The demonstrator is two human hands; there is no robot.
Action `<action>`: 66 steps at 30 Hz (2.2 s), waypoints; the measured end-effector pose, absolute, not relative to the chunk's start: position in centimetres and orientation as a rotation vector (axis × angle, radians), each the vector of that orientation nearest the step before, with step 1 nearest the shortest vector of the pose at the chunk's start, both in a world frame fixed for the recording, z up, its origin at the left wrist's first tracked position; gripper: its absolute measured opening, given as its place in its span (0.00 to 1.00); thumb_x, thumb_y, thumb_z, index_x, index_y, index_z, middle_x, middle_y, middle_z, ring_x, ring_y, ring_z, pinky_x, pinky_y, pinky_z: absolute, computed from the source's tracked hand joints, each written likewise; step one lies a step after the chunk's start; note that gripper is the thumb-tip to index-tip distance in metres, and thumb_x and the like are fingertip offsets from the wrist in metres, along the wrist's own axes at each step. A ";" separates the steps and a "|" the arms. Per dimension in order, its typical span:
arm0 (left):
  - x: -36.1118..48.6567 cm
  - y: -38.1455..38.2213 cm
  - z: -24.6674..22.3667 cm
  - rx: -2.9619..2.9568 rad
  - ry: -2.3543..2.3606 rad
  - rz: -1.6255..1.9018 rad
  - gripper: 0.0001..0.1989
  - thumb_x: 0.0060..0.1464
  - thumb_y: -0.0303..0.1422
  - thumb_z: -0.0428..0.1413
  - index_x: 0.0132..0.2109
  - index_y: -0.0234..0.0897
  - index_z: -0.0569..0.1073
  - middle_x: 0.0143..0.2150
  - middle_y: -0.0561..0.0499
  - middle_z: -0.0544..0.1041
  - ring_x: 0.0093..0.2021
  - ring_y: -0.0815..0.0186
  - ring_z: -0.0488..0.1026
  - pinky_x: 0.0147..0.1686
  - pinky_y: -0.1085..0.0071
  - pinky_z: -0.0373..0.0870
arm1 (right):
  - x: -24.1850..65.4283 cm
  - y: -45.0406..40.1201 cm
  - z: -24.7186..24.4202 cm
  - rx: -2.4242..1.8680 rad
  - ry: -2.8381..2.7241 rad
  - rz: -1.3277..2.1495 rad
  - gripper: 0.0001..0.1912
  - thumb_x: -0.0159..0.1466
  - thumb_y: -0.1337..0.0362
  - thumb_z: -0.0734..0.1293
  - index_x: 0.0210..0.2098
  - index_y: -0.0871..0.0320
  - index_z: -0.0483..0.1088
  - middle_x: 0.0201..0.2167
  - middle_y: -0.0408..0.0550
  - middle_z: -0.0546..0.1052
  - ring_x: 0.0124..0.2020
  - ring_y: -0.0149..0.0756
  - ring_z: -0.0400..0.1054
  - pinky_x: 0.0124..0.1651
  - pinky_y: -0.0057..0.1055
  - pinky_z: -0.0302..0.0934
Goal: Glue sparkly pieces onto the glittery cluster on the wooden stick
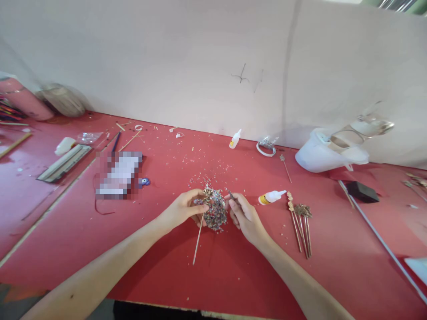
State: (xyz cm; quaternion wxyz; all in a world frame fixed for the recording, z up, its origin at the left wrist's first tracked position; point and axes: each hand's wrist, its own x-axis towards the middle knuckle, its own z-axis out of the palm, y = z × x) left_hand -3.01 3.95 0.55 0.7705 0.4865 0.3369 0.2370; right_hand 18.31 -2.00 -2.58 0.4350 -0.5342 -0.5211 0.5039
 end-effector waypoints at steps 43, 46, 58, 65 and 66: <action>-2.9 0.8 1.6 2.156 0.930 0.596 0.05 0.59 0.31 0.53 0.40 0.37 0.74 0.28 0.50 0.79 0.25 0.66 0.74 0.25 0.74 0.66 | 14.1 -3.0 0.2 -1.098 -0.680 1.734 0.12 0.57 0.60 0.70 0.31 0.56 0.61 0.20 0.35 0.60 0.17 0.21 0.44 0.20 0.24 0.36; -3.2 0.8 1.1 2.562 0.875 0.703 0.09 0.62 0.28 0.49 0.41 0.34 0.74 0.26 0.49 0.77 0.23 0.67 0.72 0.21 0.74 0.59 | 14.1 -2.8 0.5 -1.102 -0.652 1.730 0.11 0.57 0.62 0.70 0.35 0.57 0.65 0.20 0.35 0.58 0.18 0.21 0.44 0.20 0.25 0.34; -3.1 2.2 3.0 1.616 0.953 0.426 0.11 0.58 0.37 0.54 0.43 0.35 0.73 0.26 0.54 0.75 0.21 0.71 0.72 0.24 0.76 0.67 | 14.6 -2.9 -0.5 -1.158 -0.790 1.550 0.10 0.63 0.57 0.67 0.34 0.56 0.65 0.21 0.35 0.60 0.17 0.20 0.46 0.21 0.26 0.37; -3.0 2.6 2.8 1.533 0.843 0.439 0.11 0.58 0.38 0.54 0.37 0.34 0.76 0.32 0.48 0.79 0.36 0.63 0.75 0.41 0.68 0.69 | 14.7 -2.7 -0.6 -1.218 -0.822 1.493 0.14 0.62 0.56 0.67 0.27 0.57 0.61 0.19 0.34 0.60 0.17 0.20 0.46 0.21 0.25 0.38; -3.0 2.6 2.5 1.508 0.812 0.428 0.12 0.58 0.38 0.53 0.37 0.34 0.76 0.31 0.48 0.79 0.35 0.64 0.75 0.41 0.68 0.69 | 14.7 -2.7 -0.5 -1.220 -0.825 1.493 0.14 0.62 0.56 0.67 0.27 0.57 0.61 0.19 0.34 0.61 0.16 0.20 0.46 0.21 0.25 0.39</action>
